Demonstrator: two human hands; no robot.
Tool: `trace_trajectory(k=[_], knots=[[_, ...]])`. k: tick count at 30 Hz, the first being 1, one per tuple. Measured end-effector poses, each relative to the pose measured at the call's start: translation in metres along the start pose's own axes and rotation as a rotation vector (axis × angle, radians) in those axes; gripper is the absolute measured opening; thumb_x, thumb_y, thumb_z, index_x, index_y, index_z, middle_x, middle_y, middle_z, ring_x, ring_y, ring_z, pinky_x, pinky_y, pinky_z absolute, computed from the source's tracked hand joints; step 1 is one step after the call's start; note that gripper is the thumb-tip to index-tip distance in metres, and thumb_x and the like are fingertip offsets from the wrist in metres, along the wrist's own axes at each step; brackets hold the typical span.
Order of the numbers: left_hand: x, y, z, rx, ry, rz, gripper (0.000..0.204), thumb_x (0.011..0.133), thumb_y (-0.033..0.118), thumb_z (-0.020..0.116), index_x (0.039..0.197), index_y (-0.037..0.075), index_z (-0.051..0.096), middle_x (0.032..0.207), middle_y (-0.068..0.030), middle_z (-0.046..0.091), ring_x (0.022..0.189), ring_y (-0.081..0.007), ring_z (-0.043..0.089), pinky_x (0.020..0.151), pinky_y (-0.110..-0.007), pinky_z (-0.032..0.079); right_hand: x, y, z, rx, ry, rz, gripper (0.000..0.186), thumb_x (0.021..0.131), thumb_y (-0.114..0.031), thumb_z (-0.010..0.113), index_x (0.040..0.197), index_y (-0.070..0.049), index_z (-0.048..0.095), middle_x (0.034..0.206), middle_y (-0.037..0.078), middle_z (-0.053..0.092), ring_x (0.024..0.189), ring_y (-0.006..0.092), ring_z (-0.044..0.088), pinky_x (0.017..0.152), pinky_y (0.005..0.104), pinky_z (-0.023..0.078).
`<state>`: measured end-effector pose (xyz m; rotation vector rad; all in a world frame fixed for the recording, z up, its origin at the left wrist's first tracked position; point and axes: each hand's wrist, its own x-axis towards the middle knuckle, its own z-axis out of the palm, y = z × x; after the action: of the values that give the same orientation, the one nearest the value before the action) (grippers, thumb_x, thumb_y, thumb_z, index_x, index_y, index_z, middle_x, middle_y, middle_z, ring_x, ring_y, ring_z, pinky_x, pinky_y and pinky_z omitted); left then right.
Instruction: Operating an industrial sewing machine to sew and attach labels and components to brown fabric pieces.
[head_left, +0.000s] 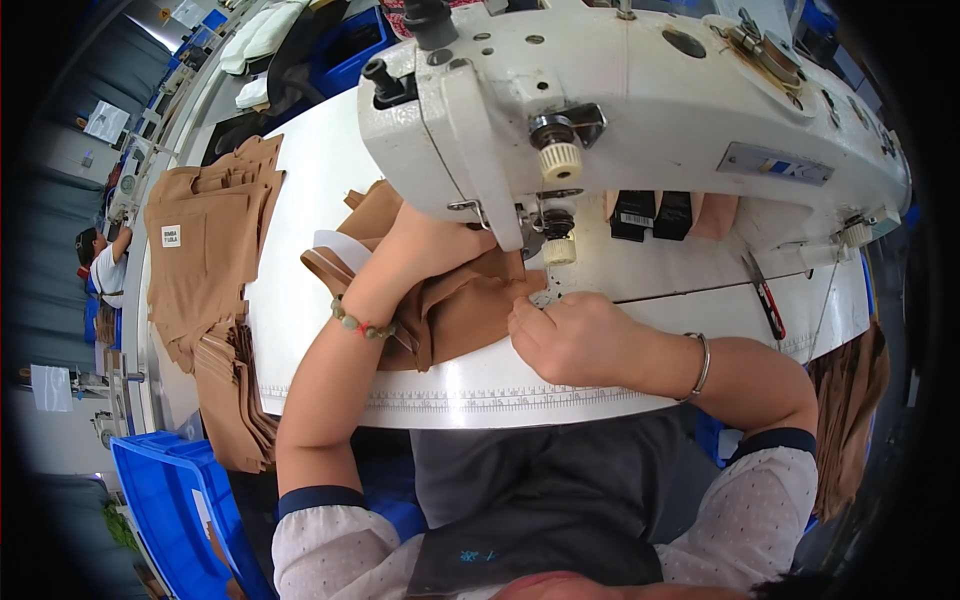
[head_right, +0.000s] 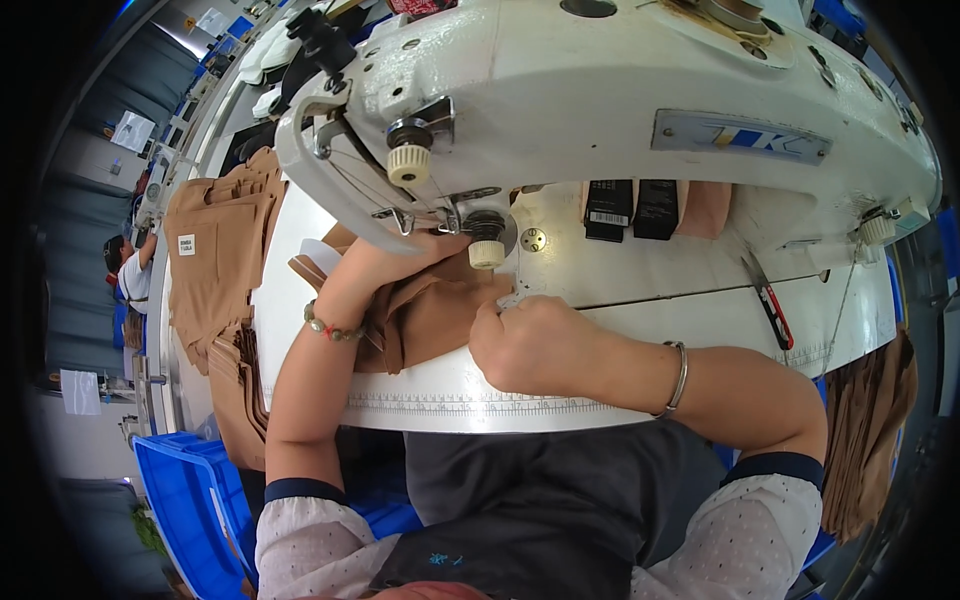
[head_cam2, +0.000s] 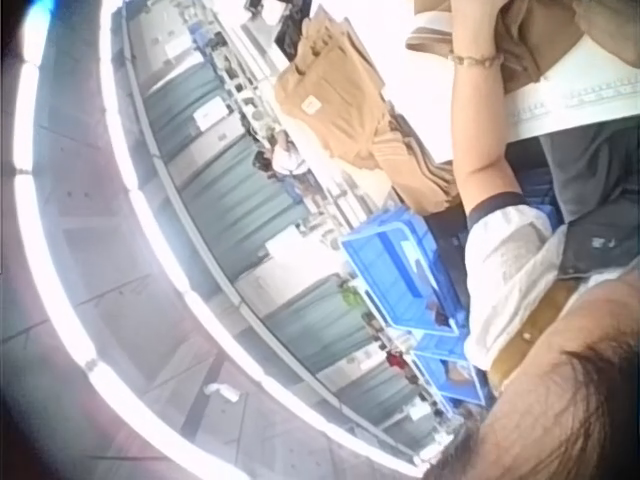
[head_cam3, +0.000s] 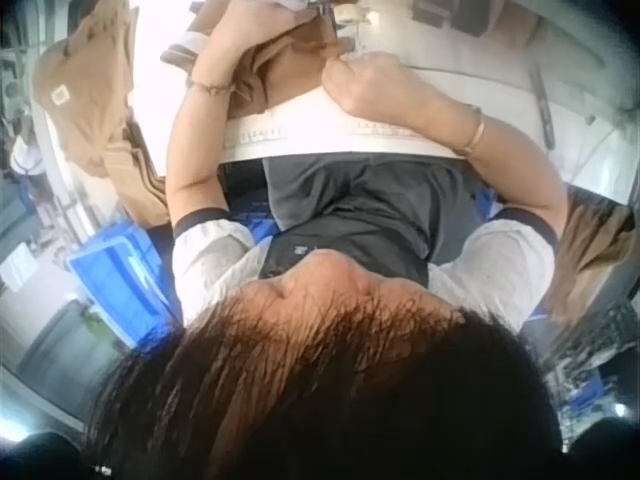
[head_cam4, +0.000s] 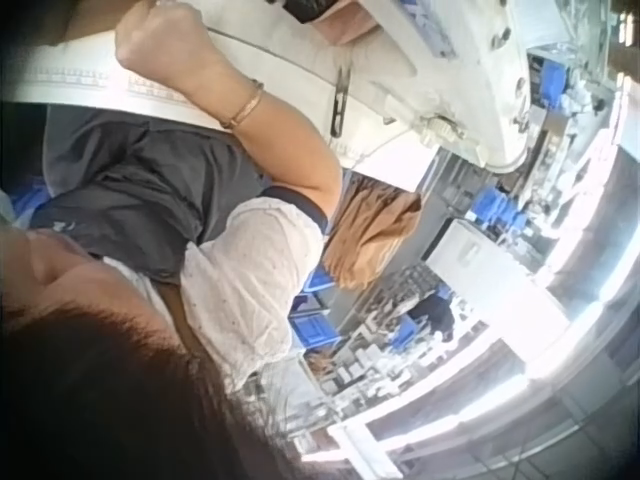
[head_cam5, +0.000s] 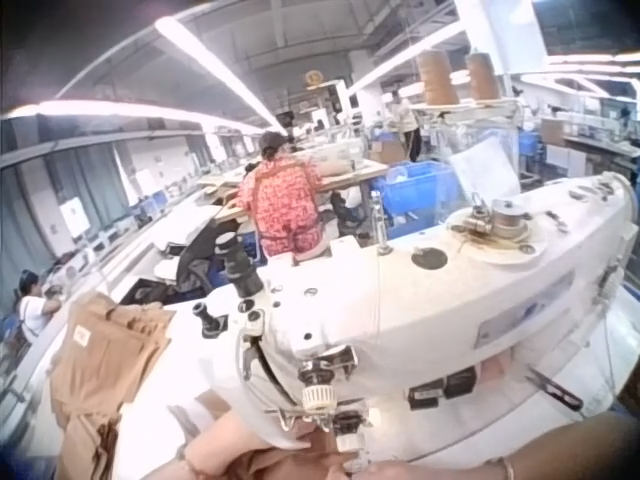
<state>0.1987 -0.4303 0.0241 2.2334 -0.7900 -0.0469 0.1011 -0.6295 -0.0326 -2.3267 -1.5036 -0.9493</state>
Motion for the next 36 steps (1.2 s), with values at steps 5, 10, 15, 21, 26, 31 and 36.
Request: trace_trajectory(k=[5,10,15,21,26,31,36], knots=[[0.002,-0.018,0.003,0.116,0.027,0.081,0.035,0.075,0.011,0.081,0.109,0.006,0.072,0.101,-0.0110,0.074,0.096,-0.0281,0.069,0.084,-0.039,0.055,0.001,0.003,-0.005,-0.024,-0.123,0.017,0.015,0.072,-0.012,0.066,0.081,-0.001,0.066,0.085,0.013,0.067,0.053,0.0131,0.060,0.046,0.0266,0.047],[0.007,-0.020,0.003,0.016,0.025,0.057,0.034,0.075,0.011,0.081,0.108,0.006,0.073,0.102,-0.0111,0.074,0.097,-0.0280,0.069,0.085,-0.039,0.054,0.000,0.007,-0.006,-0.036,-0.194,0.034,0.024,0.074,-0.012,0.068,0.095,0.000,0.070,0.098,0.013,0.072,0.058,0.0116,0.062,0.050,0.0248,0.047],[0.007,-0.018,0.001,0.107,0.041,0.089,0.029,0.076,0.007,0.078,0.105,0.005,0.073,0.099,-0.0110,0.074,0.093,-0.0290,0.070,0.082,-0.040,0.055,0.003,0.008,-0.008,-0.010,-0.182,0.043,0.026,0.073,-0.012,0.068,0.096,0.000,0.070,0.098,0.012,0.071,0.058,0.0115,0.062,0.050,0.0252,0.047],[-0.014,-0.009,-0.004,0.163,0.054,-0.146,0.027,0.080,0.012,0.076,0.107,0.006,0.072,0.104,-0.0117,0.073,0.097,-0.0310,0.068,0.093,-0.046,0.048,0.003,0.008,-0.001,-0.042,-0.117,0.039,0.024,0.073,-0.012,0.069,0.094,0.000,0.070,0.099,0.010,0.071,0.057,0.0115,0.061,0.048,0.0264,0.046],[-0.079,0.061,0.009,0.618,0.236,0.053,0.035,0.078,0.016,0.076,0.111,0.011,0.067,0.115,-0.0057,0.067,0.109,-0.0258,0.062,0.105,-0.057,0.036,0.004,0.015,0.000,0.035,-0.021,0.085,0.011,0.074,-0.012,0.066,0.080,-0.003,0.065,0.082,0.010,0.064,0.056,0.0148,0.063,0.045,0.0294,0.048],[-0.086,0.047,0.041,0.751,0.337,0.197,0.042,0.072,0.021,0.080,0.109,0.011,0.064,0.110,-0.0022,0.066,0.107,-0.0201,0.062,0.112,-0.057,0.030,0.014,0.022,-0.005,0.199,0.120,0.184,0.012,0.077,-0.013,0.066,0.087,-0.007,0.067,0.083,0.003,0.062,0.057,0.0152,0.063,0.047,0.0292,0.049],[-0.079,0.032,0.017,0.949,0.208,0.392,0.026,0.080,0.013,0.067,0.105,0.009,0.069,0.108,-0.0010,0.070,0.101,-0.0172,0.066,0.110,-0.052,0.040,0.010,0.027,-0.010,0.132,0.123,0.172,0.019,0.078,-0.012,0.073,0.095,-0.004,0.074,0.100,0.005,0.073,0.060,0.0154,0.065,0.050,0.0298,0.052]])
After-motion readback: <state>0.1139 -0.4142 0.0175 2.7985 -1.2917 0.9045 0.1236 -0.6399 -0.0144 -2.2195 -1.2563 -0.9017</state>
